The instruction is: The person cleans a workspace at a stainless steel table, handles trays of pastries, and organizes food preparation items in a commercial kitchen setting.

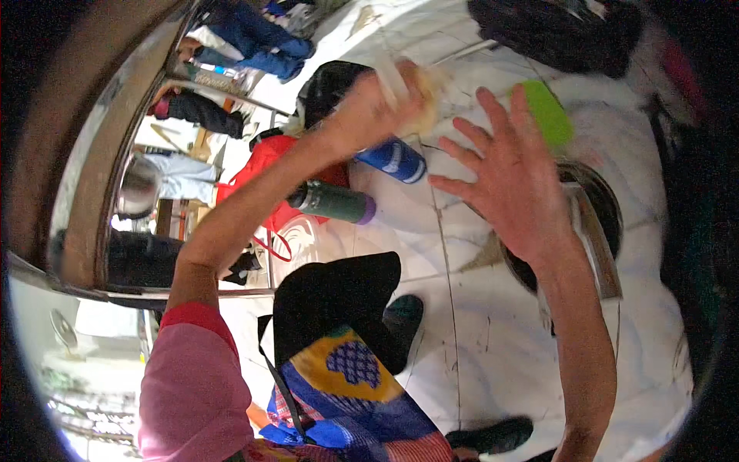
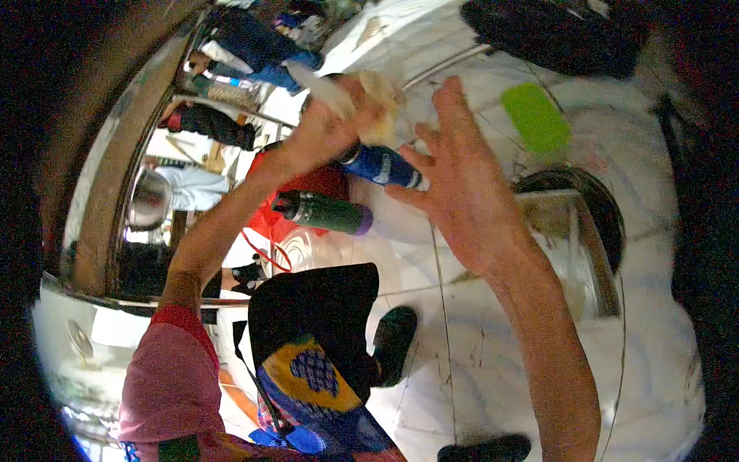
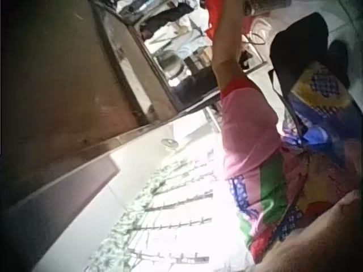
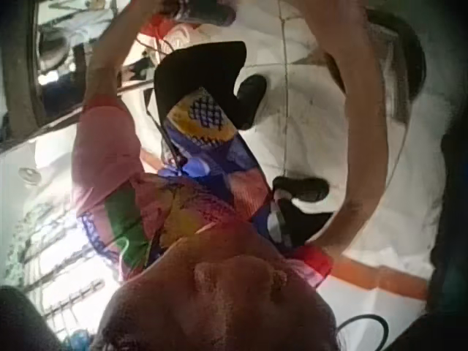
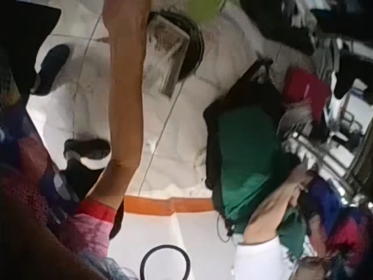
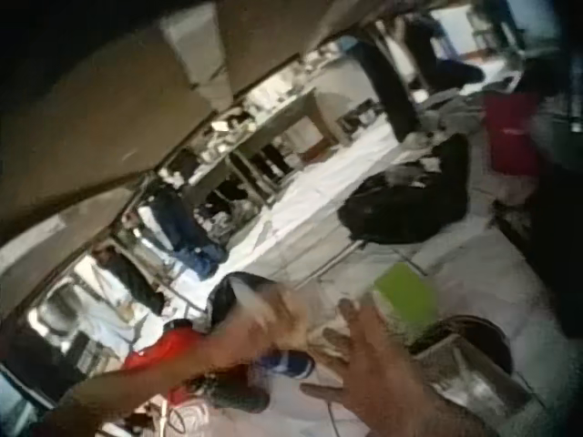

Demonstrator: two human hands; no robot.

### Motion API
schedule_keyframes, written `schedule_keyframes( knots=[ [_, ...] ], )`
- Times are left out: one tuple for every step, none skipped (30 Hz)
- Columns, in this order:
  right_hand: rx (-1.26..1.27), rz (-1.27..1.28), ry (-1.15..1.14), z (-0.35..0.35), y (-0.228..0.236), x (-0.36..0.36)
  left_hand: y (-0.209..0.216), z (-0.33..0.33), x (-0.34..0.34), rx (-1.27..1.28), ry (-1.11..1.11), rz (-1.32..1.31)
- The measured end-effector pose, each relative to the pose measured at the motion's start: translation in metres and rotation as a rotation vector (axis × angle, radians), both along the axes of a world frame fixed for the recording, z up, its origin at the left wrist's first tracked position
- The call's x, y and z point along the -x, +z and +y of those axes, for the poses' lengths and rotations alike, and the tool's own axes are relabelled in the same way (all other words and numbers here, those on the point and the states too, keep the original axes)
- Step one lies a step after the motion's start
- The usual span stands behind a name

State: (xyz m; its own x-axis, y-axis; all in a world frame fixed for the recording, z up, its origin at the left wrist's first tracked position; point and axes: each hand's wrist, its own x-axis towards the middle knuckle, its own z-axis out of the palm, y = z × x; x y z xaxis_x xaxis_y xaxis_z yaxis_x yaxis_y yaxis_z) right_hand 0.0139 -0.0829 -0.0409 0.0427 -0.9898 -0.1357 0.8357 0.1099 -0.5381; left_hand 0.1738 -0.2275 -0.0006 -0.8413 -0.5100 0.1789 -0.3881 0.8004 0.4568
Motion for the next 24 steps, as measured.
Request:
schedule_keyframes(
  knots=[
    [0.014,0.014,0.027,-0.017,-0.009,-0.012,-0.003,-0.040,-0.026,0.098,0.099,0.060],
    [0.066,0.085,0.010,-0.031,-0.015,-0.019,-0.002,-0.079,-0.055,0.156,0.256,0.078],
    [0.114,0.164,-0.021,-0.044,-0.018,-0.023,-0.004,-0.121,-0.085,0.205,0.401,0.106],
    [0.101,0.124,-0.042,-0.058,-0.025,-0.038,-0.005,-0.162,-0.135,0.284,0.460,0.046],
    [0.107,0.114,-0.015,-0.070,-0.034,-0.055,-0.008,-0.194,-0.187,0.357,0.522,-0.023],
    [0.059,0.183,-0.033,-0.082,-0.043,-0.068,-0.019,-0.217,-0.226,0.354,0.542,-0.029],
    [0.006,0.246,-0.041,-0.094,-0.057,-0.082,-0.032,-0.232,-0.266,0.217,0.592,0.010],
    [0.000,0.263,-0.032,-0.106,-0.070,-0.085,-0.049,-0.246,-0.282,0.075,0.620,0.078],
    [-0.083,0.305,-0.057,-0.118,-0.087,-0.086,-0.061,-0.236,-0.260,0.061,0.734,-0.071],
    [-0.164,0.343,-0.081,-0.130,-0.104,-0.086,-0.089,-0.267,-0.269,0.163,0.605,-0.151],
    [-0.153,0.332,-0.050,-0.140,-0.111,-0.093,-0.092,-0.286,-0.296,0.291,0.497,-0.256],
    [-0.193,0.421,-0.096,-0.154,-0.126,-0.086,-0.113,-0.291,-0.276,0.218,0.403,-0.237],
    [-0.231,0.509,-0.139,-0.166,-0.139,-0.082,-0.132,-0.300,-0.260,0.225,0.433,-0.244],
    [-0.242,0.549,-0.140,-0.176,-0.144,-0.101,-0.138,-0.311,-0.286,0.323,0.487,-0.333],
    [-0.243,0.563,-0.123,-0.187,-0.144,-0.109,-0.147,-0.321,-0.290,0.415,0.514,-0.392],
    [-0.151,0.717,-0.083,-0.199,-0.144,-0.119,-0.153,-0.329,-0.297,0.306,0.550,-0.504],
    [-0.069,0.887,-0.065,-0.214,-0.144,-0.119,-0.167,-0.331,-0.284,0.290,0.545,-0.476],
    [-0.074,0.905,-0.064,-0.230,-0.143,-0.120,-0.178,-0.324,-0.275,-0.015,0.570,-0.549],
    [0.055,1.076,-0.058,-0.247,-0.136,-0.130,-0.182,-0.319,-0.292,-0.017,0.533,-0.692],
    [0.187,1.252,-0.069,-0.262,-0.127,-0.138,-0.187,-0.317,-0.302,-0.014,0.477,-0.818],
    [0.204,1.251,-0.060,-0.275,-0.119,-0.149,-0.199,-0.316,-0.319,0.283,0.332,-0.983],
    [0.345,1.322,-0.109,-0.289,-0.125,-0.139,-0.199,-0.304,-0.270,0.218,0.318,-1.191],
    [0.536,1.337,-0.128,-0.300,-0.121,-0.148,-0.202,-0.307,-0.282,0.211,0.329,-1.183],
    [0.544,1.346,-0.119,-0.308,-0.118,-0.156,-0.207,-0.310,-0.295,0.356,0.364,-1.281]
  ],
)
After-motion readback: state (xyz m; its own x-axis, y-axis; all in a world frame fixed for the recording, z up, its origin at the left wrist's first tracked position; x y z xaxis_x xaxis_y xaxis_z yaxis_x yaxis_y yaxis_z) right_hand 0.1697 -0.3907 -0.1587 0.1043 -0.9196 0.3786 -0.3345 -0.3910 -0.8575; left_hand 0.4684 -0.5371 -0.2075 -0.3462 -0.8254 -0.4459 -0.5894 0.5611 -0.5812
